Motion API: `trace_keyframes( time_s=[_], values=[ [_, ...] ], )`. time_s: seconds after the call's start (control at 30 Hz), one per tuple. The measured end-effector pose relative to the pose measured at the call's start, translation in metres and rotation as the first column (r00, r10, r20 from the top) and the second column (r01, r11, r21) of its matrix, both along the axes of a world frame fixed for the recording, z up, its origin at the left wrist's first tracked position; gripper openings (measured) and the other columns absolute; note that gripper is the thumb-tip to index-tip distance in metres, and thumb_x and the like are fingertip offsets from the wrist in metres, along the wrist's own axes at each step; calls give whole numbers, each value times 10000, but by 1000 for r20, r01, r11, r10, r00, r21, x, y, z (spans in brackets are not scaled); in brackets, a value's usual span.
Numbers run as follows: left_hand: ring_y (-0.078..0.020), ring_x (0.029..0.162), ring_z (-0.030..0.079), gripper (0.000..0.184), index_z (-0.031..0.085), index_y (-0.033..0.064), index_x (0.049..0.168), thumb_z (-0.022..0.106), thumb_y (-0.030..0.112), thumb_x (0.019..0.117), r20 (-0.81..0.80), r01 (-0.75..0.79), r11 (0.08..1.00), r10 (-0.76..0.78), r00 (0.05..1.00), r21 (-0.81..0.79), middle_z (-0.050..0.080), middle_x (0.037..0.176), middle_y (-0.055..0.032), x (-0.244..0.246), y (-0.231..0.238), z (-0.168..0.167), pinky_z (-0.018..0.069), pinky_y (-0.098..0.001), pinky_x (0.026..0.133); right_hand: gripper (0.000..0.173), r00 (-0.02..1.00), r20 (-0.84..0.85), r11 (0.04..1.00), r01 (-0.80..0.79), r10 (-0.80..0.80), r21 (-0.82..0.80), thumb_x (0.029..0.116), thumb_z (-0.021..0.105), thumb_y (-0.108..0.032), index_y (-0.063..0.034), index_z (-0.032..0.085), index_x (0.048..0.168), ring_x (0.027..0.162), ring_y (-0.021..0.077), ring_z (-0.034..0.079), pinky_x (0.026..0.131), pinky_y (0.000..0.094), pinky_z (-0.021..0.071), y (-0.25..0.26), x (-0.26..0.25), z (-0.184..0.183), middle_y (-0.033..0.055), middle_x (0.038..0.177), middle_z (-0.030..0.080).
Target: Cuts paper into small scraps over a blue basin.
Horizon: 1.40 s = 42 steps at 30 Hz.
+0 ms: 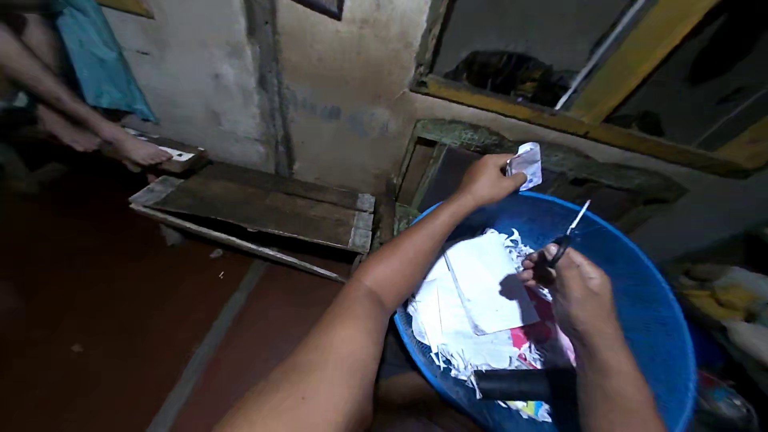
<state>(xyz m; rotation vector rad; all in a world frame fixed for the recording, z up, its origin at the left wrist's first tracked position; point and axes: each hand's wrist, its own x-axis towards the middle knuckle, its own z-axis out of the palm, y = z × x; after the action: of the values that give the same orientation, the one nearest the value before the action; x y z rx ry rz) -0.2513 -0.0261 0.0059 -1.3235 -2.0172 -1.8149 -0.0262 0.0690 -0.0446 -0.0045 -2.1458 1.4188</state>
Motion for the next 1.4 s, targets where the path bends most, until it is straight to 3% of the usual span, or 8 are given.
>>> trace_keyframes(
  time_s=[0.17, 0.33, 0.57, 0.87, 1.07, 1.23, 1.3, 1.4],
  values=[
    [-248, 872, 714, 250, 723, 14, 1113, 681, 200, 950, 74, -74, 994, 68, 995, 75, 737, 961, -137, -29, -4, -29, 590, -518, 814, 365, 989, -9, 989, -146, 146, 11, 1101, 403, -332, -59, 637, 1036, 726, 164, 695, 661, 313, 619, -13, -7, 9, 44, 917, 704],
    [-240, 901, 719, 256, 725, 11, 1129, 685, 191, 952, 83, -51, 998, 48, 995, 25, 743, 981, -137, -41, -4, -32, 590, -507, 843, 442, 951, -93, 949, -302, 294, -93, 1072, 441, -503, -131, 678, 1041, 738, 146, 685, 665, 299, 610, -22, -12, 16, 16, 931, 704],
    [-244, 939, 722, 256, 732, -1, 1107, 714, 195, 944, 173, 12, 1000, -10, 985, -14, 746, 998, -152, -66, 15, -41, 580, -501, 887, 395, 862, -244, 865, -483, 444, -133, 1010, 539, -550, -203, 718, 1069, 857, 138, 701, 722, 278, 606, -14, -12, 73, -2, 1050, 719],
    [-236, 883, 705, 244, 719, -26, 1038, 724, 198, 942, 255, 85, 996, -78, 964, -17, 729, 935, -157, -66, 37, -54, 574, -479, 845, 405, 850, -312, 820, -506, 424, -265, 1057, 462, -503, -156, 666, 1097, 899, 145, 690, 810, 287, 594, 19, -12, 101, 23, 1075, 691],
    [-229, 873, 706, 247, 724, -20, 1055, 725, 198, 939, 325, 108, 994, -97, 941, -16, 732, 933, -150, -49, 23, -47, 578, -475, 838, 461, 782, -351, 754, -608, 515, -249, 973, 557, -596, -169, 685, 1090, 969, 182, 678, 791, 304, 582, 24, -12, 89, 51, 1180, 672],
    [-258, 873, 714, 236, 725, -9, 1037, 712, 206, 938, 258, 28, 999, -15, 966, -44, 732, 931, -155, -34, 12, -40, 583, -518, 819, 428, 904, -230, 899, -403, 361, -173, 1006, 499, -604, -247, 702, 1125, 854, 121, 693, 715, 262, 597, 6, 2, 61, -24, 1146, 707],
    [-270, 903, 713, 241, 727, 16, 1077, 693, 217, 948, 189, -30, 997, 43, 981, -68, 734, 967, -147, -26, 10, -38, 580, -546, 832, 389, 976, -91, 978, -201, 195, -62, 1067, 450, -492, -170, 654, 1145, 785, 116, 680, 692, 275, 601, -1, 13, 50, -11, 1082, 703],
    [-252, 957, 717, 258, 730, 53, 1125, 677, 247, 964, 77, -89, 994, 93, 993, -58, 740, 1034, -123, -12, 14, -34, 585, -542, 872, 298, 995, 81, 993, -70, 62, 92, 1042, 557, -294, -40, 657, 1160, 800, 194, 696, 702, 360, 622, -7, 30, 41, 86, 1086, 703]
  ],
)
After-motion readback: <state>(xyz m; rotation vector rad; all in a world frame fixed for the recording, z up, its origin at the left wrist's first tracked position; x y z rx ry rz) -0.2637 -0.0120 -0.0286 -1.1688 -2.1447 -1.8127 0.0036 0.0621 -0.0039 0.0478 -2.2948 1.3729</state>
